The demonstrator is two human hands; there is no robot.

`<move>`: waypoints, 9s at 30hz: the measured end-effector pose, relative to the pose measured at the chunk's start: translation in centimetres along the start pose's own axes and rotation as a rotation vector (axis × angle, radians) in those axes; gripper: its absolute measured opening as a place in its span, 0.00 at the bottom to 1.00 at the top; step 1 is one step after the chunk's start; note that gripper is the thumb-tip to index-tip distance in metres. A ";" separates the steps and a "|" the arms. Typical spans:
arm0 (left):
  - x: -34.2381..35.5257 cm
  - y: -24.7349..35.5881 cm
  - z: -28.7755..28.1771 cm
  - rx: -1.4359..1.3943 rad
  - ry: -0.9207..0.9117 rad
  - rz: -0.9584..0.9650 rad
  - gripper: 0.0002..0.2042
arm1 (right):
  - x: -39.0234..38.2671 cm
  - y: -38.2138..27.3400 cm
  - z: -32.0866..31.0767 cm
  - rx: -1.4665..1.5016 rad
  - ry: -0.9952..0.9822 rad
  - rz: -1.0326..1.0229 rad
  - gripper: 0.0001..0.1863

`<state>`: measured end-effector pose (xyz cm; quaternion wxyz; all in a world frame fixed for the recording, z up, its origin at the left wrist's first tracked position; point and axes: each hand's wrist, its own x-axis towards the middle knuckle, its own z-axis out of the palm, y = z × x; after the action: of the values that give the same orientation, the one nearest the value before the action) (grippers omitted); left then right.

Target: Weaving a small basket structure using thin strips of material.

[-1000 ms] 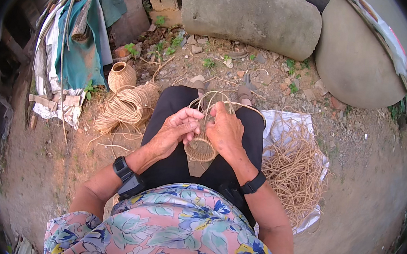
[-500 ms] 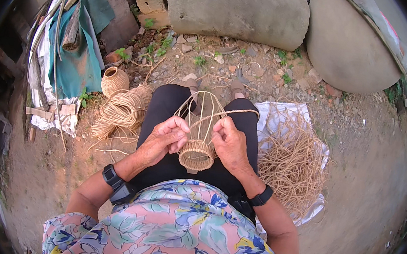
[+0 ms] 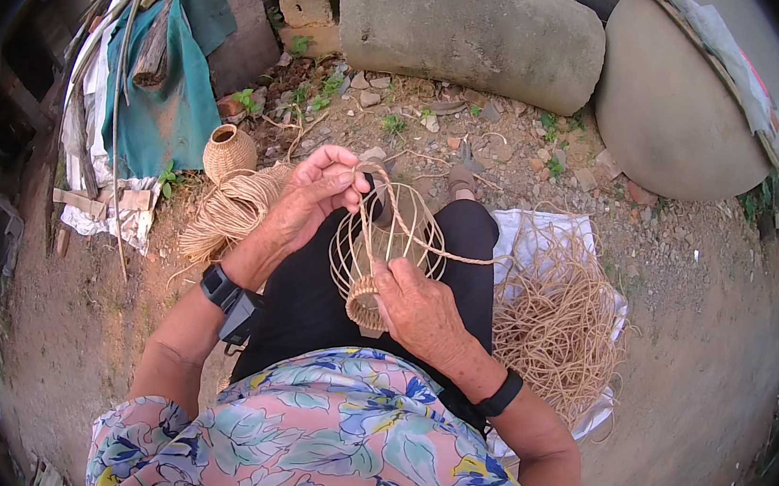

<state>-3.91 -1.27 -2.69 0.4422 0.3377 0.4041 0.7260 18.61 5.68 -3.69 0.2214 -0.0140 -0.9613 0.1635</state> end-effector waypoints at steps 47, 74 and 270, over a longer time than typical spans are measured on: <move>-3.5 -3.8 2.2 1.075 0.136 0.040 0.14 | -0.5 3.3 3.5 0.069 0.158 0.306 0.22; 4.0 -1.9 3.1 2.001 -0.477 0.437 0.06 | -1.1 3.9 3.7 0.045 0.281 0.138 0.12; -6.8 1.5 -2.6 0.677 0.078 -0.325 0.19 | 4.6 5.4 1.1 0.159 0.098 0.530 0.12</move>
<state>-4.06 -8.68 -3.46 0.3991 0.3683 0.6860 0.4842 13.74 10.88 -4.41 0.2174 -0.2553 -0.8964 0.2899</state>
